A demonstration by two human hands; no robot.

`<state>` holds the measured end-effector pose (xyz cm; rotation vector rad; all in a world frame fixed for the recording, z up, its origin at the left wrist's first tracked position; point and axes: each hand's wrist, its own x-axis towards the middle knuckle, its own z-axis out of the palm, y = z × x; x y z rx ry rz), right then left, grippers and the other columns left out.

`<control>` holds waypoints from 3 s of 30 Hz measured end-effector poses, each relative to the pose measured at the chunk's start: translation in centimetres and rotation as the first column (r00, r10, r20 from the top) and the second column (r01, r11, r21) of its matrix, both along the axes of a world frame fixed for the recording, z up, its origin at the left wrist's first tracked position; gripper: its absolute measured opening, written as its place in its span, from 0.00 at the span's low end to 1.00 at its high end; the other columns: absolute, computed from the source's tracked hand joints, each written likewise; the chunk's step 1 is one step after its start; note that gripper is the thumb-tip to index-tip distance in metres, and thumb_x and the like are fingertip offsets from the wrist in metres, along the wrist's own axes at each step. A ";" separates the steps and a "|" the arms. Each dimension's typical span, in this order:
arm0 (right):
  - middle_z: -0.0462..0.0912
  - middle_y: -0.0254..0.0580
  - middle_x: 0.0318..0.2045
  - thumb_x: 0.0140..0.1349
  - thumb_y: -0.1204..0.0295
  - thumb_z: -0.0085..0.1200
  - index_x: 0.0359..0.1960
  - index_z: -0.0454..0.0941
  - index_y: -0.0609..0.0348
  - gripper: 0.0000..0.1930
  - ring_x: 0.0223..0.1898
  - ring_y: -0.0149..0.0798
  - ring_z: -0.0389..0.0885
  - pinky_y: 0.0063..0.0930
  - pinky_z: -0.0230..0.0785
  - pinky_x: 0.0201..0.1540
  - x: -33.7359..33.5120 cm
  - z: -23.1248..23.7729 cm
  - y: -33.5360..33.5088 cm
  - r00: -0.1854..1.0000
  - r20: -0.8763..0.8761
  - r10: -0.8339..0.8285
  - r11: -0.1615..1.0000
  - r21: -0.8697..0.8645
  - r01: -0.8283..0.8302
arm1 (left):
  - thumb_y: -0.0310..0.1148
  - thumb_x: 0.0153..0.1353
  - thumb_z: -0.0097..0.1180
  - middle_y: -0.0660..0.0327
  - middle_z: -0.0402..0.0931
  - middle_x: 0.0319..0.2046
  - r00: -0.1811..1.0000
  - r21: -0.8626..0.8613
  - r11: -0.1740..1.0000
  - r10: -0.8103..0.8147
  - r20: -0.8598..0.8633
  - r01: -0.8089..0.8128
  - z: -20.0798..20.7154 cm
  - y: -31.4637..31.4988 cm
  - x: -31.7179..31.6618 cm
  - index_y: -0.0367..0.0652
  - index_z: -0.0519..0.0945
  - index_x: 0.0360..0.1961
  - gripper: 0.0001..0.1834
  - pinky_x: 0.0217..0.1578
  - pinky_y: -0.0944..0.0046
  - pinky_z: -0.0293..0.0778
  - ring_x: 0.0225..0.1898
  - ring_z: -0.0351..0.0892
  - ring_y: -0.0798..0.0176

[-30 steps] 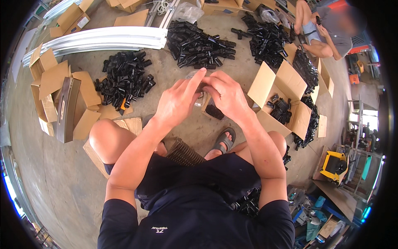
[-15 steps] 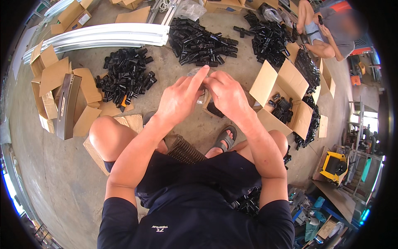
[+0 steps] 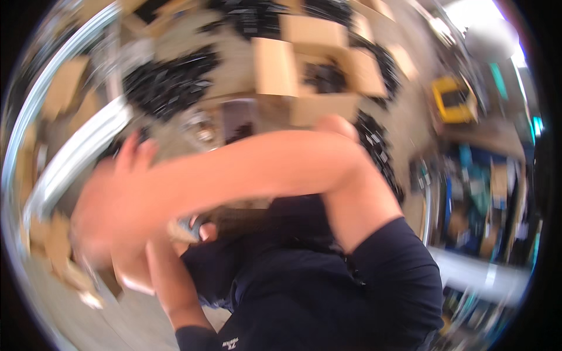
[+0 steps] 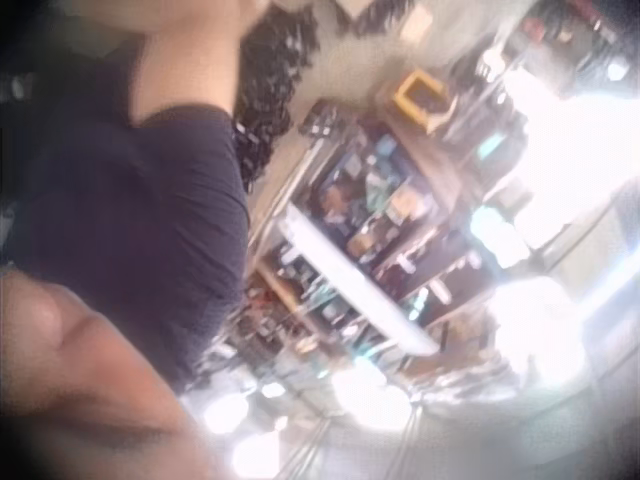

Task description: The person assembles black metal components by picking up small pins from a container and inserting them into holes on the black brackets.

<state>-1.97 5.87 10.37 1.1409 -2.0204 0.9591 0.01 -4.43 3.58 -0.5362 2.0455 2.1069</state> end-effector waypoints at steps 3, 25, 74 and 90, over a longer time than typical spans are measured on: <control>0.87 0.39 0.31 0.56 0.62 0.59 0.38 0.88 0.47 0.11 0.32 0.46 0.87 0.41 0.81 0.34 -3.9 0.9 -6.9 0.991 -0.087 0.103 0.994 0.028 -0.101 | 0.33 0.72 0.60 0.51 0.84 0.48 0.991 0.218 0.967 0.132 0.007 -0.130 -0.5 -4.8 -0.9 0.37 0.80 0.57 0.17 0.51 0.58 0.82 0.51 0.84 0.55; 0.89 0.51 0.40 0.62 0.68 0.56 0.37 0.89 0.55 0.10 0.45 0.53 0.87 0.49 0.80 0.49 -6.6 -32.8 7.1 0.513 0.560 -0.650 0.580 0.802 -0.141 | 0.28 0.74 0.57 0.49 0.84 0.48 0.919 0.692 0.707 0.354 -0.171 -0.144 -0.7 -8.4 -2.6 0.36 0.77 0.61 0.17 0.55 0.57 0.84 0.49 0.86 0.53; 0.88 0.39 0.35 0.65 0.81 0.62 0.45 0.85 0.62 0.08 0.34 0.29 0.85 0.24 0.78 0.39 -2.3 -5.8 5.5 0.549 0.828 -0.111 0.898 -0.153 0.412 | 0.28 0.72 0.60 0.55 0.85 0.44 0.985 0.847 0.520 0.173 0.026 -0.114 -4.6 -0.9 -2.9 0.36 0.78 0.61 0.18 0.49 0.59 0.86 0.45 0.88 0.57; 0.87 0.43 0.41 0.63 0.85 0.62 0.44 0.86 0.64 0.09 0.40 0.35 0.88 0.26 0.80 0.43 -0.8 -7.3 7.7 0.756 0.634 -0.163 0.916 -0.188 0.355 | 0.24 0.71 0.60 0.56 0.85 0.48 0.991 0.754 0.656 0.120 -0.057 -0.036 -4.7 3.0 -1.4 0.35 0.79 0.59 0.17 0.48 0.60 0.87 0.46 0.88 0.60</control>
